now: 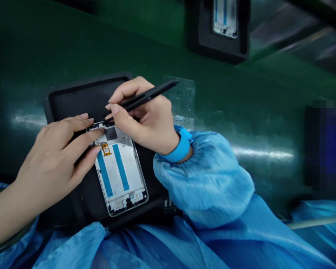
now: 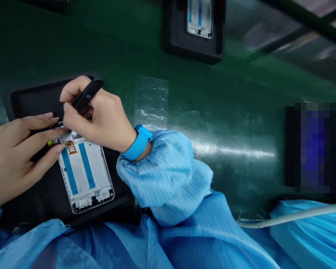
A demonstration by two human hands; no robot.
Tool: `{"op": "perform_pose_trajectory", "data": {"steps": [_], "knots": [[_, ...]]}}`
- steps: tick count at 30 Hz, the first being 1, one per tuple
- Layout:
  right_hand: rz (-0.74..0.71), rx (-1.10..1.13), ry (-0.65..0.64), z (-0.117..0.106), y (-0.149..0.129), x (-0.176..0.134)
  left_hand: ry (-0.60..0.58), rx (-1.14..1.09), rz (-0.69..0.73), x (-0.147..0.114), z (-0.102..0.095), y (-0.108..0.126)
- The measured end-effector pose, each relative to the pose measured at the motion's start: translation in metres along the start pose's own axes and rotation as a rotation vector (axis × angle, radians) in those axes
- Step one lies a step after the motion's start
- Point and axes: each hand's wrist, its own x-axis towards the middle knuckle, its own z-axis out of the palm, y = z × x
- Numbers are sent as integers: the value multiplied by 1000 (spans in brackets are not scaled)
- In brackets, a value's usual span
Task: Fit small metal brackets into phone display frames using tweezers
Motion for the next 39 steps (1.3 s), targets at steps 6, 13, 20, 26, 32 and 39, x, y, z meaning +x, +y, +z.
{"op": "perform_pose_trajectory", "data": {"steps": [6, 13, 20, 26, 32, 39], "knots": [[-84, -5, 9, 0, 0, 1, 17, 13, 4, 0, 1, 0], [-147, -36, 20, 1, -1, 1, 23, 25, 11, -1, 3, -1], [-295, -41, 33, 3, 4, 1, 33, 36, 14, 1, 4, -1], [-354, -82, 12, 5, 4, 0, 28, 44, 11, 1, 5, -1], [-398, -125, -5, 3, 4, -3, 33, 47, 12, 1, 5, 1], [-404, -149, -32, 3, 5, -4, 20, 23, 5, 1, 5, 1]]}}
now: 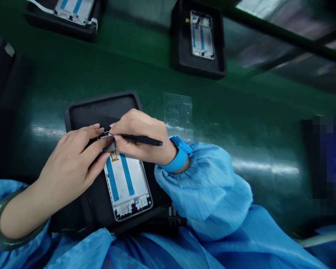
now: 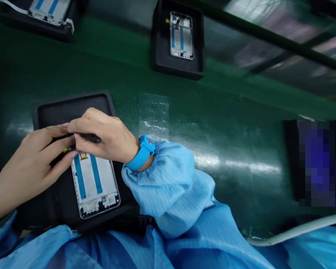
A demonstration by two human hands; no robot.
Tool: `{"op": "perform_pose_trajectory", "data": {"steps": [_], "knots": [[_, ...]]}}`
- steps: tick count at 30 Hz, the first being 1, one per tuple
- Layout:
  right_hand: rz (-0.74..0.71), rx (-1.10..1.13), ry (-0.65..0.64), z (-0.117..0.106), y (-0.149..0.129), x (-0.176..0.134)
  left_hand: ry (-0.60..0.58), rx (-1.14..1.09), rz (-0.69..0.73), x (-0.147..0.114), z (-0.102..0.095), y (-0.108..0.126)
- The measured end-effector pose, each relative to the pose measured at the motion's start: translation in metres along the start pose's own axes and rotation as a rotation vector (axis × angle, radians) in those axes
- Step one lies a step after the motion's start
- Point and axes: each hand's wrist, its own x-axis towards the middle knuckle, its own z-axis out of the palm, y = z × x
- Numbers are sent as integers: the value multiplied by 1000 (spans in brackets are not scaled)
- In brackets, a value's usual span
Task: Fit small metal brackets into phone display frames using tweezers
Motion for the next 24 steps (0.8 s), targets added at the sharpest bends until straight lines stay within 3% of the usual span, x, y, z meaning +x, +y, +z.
{"op": "perform_pose_trajectory", "data": {"steps": [7, 16, 24], "knots": [[24, -32, -80, -4, -6, 0, -19, 17, -20, 0, -1, 1], [38, -34, -76, -5, -6, -1, -10, 13, -21, 0, 1, 1], [-30, -82, -129, -7, -4, -3, -13, 7, -24, -1, 2, 1]]}}
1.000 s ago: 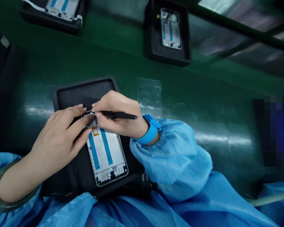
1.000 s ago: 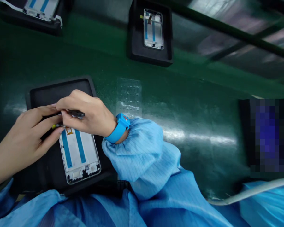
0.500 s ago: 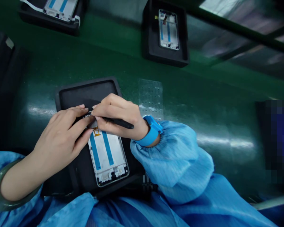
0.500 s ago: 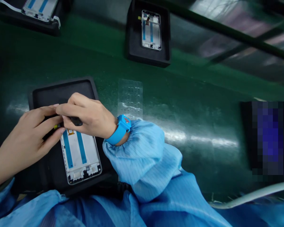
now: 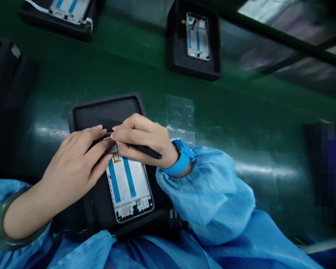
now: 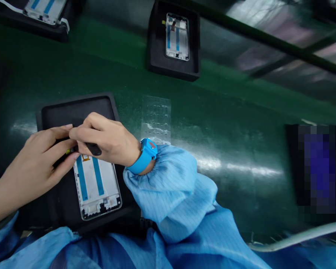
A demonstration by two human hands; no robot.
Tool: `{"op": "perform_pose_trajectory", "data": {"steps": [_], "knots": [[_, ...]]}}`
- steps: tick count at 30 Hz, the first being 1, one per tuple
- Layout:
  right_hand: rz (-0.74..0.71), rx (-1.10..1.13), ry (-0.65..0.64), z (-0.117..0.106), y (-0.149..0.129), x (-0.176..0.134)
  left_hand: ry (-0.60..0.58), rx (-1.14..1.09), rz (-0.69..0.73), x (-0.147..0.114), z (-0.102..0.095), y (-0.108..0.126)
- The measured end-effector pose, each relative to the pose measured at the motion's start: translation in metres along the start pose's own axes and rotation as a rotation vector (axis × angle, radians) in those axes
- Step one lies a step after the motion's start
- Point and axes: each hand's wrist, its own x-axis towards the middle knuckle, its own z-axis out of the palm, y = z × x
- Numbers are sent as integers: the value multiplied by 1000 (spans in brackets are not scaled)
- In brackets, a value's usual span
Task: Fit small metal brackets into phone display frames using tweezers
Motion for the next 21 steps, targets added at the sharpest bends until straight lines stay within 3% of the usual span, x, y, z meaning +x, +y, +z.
{"op": "perform_pose_trajectory", "data": {"steps": [4, 9, 16, 19, 21], "knots": [[-52, -1, 20, 2, 2, -1, 12, -7, 2, 1, 0, -1], [41, 40, 81, 7, 2, 5, 30, -12, 7, 1, -2, 1], [36, 147, 108, 7, 7, 10, 16, -12, 10, 6, -1, -2], [81, 208, 184, 6, 9, 11, 68, -54, -13, 7, -11, 1], [168, 285, 273, 6, 12, 10, 124, -120, -54, -8, -23, 8]]}}
